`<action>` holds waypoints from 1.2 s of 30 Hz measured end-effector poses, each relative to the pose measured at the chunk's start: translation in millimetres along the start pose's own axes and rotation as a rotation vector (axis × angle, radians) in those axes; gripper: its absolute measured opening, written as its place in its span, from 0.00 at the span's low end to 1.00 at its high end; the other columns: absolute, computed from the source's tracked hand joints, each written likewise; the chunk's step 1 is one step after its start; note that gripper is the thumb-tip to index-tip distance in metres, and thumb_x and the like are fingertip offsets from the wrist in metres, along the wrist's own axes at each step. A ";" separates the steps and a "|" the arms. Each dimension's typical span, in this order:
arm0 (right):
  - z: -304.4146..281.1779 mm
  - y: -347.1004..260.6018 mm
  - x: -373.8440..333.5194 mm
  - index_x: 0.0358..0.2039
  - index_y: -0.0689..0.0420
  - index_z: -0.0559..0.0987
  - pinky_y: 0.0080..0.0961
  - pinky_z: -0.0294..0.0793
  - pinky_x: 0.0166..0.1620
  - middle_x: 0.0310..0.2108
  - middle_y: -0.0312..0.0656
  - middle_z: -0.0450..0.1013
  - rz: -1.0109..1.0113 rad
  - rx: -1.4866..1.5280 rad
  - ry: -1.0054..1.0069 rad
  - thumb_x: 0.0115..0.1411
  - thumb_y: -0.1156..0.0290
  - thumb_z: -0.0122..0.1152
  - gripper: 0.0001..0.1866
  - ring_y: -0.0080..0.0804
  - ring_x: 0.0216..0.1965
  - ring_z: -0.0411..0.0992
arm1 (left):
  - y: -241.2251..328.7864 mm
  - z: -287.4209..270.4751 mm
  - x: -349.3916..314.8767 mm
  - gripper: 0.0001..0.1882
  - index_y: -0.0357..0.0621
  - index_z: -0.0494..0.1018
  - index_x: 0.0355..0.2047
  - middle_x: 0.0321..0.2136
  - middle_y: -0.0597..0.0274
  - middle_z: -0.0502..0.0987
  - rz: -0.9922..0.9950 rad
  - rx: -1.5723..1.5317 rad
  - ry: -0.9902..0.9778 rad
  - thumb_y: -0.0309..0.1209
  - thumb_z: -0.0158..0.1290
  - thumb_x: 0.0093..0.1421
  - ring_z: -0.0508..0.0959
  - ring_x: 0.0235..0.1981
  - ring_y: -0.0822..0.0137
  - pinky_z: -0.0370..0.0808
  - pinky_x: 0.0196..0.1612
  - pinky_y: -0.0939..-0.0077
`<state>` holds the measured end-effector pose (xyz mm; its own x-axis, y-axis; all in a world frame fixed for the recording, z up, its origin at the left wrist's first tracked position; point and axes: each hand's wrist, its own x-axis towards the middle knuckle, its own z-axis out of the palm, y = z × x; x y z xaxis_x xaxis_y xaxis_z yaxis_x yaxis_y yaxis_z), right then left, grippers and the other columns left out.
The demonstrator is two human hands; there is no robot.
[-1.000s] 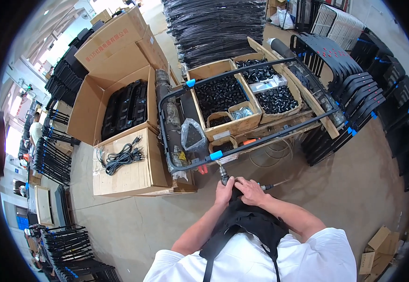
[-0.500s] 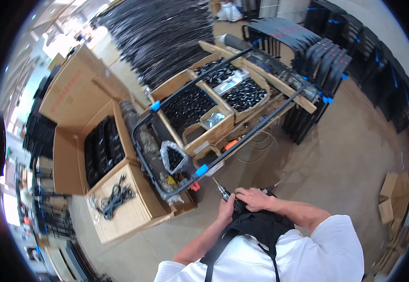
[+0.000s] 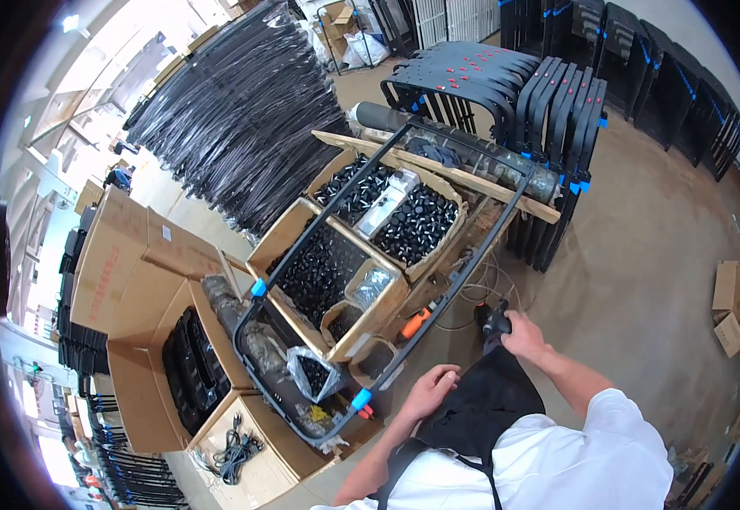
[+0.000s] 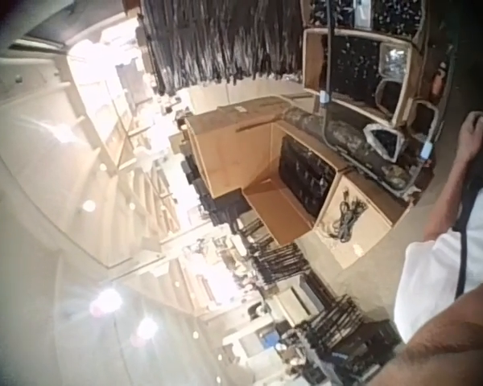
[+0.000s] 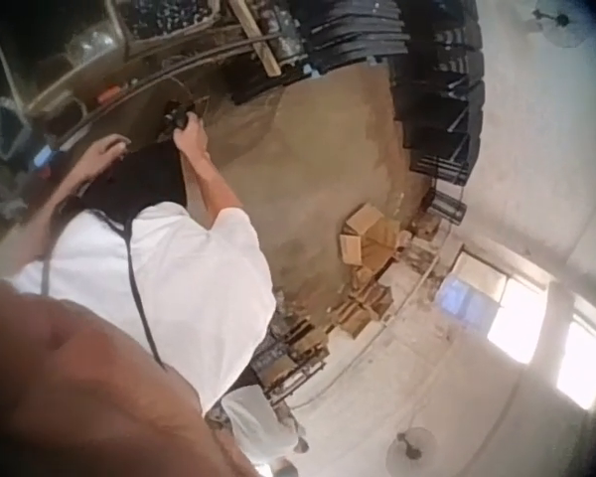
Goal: Assembling metal frames and attaching components using power tools and hand tools in a manufacturing environment.
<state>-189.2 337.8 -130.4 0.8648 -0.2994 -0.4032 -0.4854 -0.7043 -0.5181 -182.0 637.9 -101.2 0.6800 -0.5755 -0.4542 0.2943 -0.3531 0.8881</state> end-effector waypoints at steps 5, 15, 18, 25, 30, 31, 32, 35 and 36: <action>-21.5 -6.4 136.5 0.64 0.53 0.70 0.49 0.75 0.59 0.56 0.56 0.71 -0.090 0.104 0.172 0.57 0.68 0.67 0.33 0.61 0.57 0.73 | 66.6 -31.8 97.4 0.16 0.36 0.77 0.55 0.45 0.58 0.82 0.104 -0.201 0.186 0.35 0.49 0.76 0.82 0.44 0.70 0.79 0.51 0.72; -43.3 8.1 362.8 0.69 0.57 0.66 0.51 0.72 0.62 0.61 0.61 0.65 -0.083 -0.069 0.052 0.56 0.74 0.64 0.38 0.64 0.60 0.70 | 105.3 -137.0 359.7 0.18 0.44 0.76 0.58 0.43 0.49 0.82 0.090 0.345 0.715 0.34 0.54 0.70 0.82 0.45 0.55 0.78 0.50 0.60; -34.9 34.8 381.9 0.73 0.58 0.60 0.55 0.57 0.73 0.71 0.64 0.56 -0.086 -0.226 -0.036 0.58 0.73 0.59 0.41 0.67 0.71 0.57 | 117.7 -150.1 421.3 0.24 0.51 0.71 0.64 0.46 0.49 0.78 -0.090 0.563 0.701 0.36 0.55 0.68 0.82 0.46 0.47 0.79 0.49 0.53; -70.7 47.3 357.3 0.67 0.58 0.68 0.52 0.65 0.68 0.67 0.59 0.66 -0.187 -0.188 -0.111 0.61 0.65 0.58 0.33 0.58 0.68 0.64 | 121.0 -150.4 469.3 0.20 0.51 0.69 0.54 0.47 0.44 0.78 -0.218 0.880 0.559 0.44 0.58 0.68 0.82 0.46 0.38 0.79 0.47 0.45; -192.7 -6.9 283.1 0.46 0.56 0.80 0.53 0.79 0.49 0.36 0.56 0.80 -0.297 -0.293 -0.851 0.64 0.59 0.60 0.16 0.58 0.43 0.80 | 129.0 -150.3 484.5 0.18 0.46 0.67 0.48 0.41 0.45 0.81 -0.193 0.909 0.542 0.43 0.57 0.68 0.84 0.39 0.40 0.81 0.42 0.46; -206.6 -29.3 285.9 0.46 0.56 0.80 0.53 0.79 0.49 0.36 0.56 0.80 -0.316 -0.296 -0.849 0.64 0.59 0.60 0.16 0.58 0.43 0.80 | 130.4 -157.9 482.3 0.17 0.45 0.67 0.48 0.41 0.45 0.81 -0.208 0.961 0.545 0.42 0.56 0.68 0.84 0.37 0.41 0.81 0.40 0.47; -218.3 -54.7 288.0 0.44 0.57 0.80 0.53 0.79 0.49 0.38 0.56 0.80 -0.405 -0.193 -0.919 0.65 0.60 0.59 0.15 0.58 0.43 0.79 | 128.7 -162.4 482.1 0.18 0.44 0.68 0.49 0.42 0.43 0.81 -0.231 0.987 0.526 0.42 0.56 0.68 0.85 0.37 0.40 0.82 0.39 0.47; -207.4 -105.1 316.1 0.42 0.58 0.80 0.53 0.78 0.49 0.39 0.55 0.80 -0.704 0.059 -0.711 0.67 0.60 0.57 0.14 0.58 0.45 0.79 | 125.5 -166.2 477.8 0.18 0.45 0.68 0.50 0.41 0.43 0.81 -0.185 0.966 0.559 0.42 0.55 0.68 0.85 0.37 0.40 0.83 0.39 0.47; -197.7 -123.3 330.3 0.42 0.58 0.80 0.52 0.78 0.49 0.39 0.54 0.80 -0.712 0.099 -0.580 0.67 0.60 0.56 0.15 0.58 0.45 0.78 | 126.9 -163.5 475.5 0.17 0.46 0.69 0.52 0.41 0.44 0.81 -0.206 0.995 0.537 0.41 0.54 0.69 0.85 0.37 0.41 0.83 0.39 0.48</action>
<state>181.7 198.5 -50.6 0.7765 0.5714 -0.2656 0.1045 -0.5324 -0.8400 288.5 440.0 -192.9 0.9494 -0.1352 -0.2833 -0.0654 -0.9679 0.2427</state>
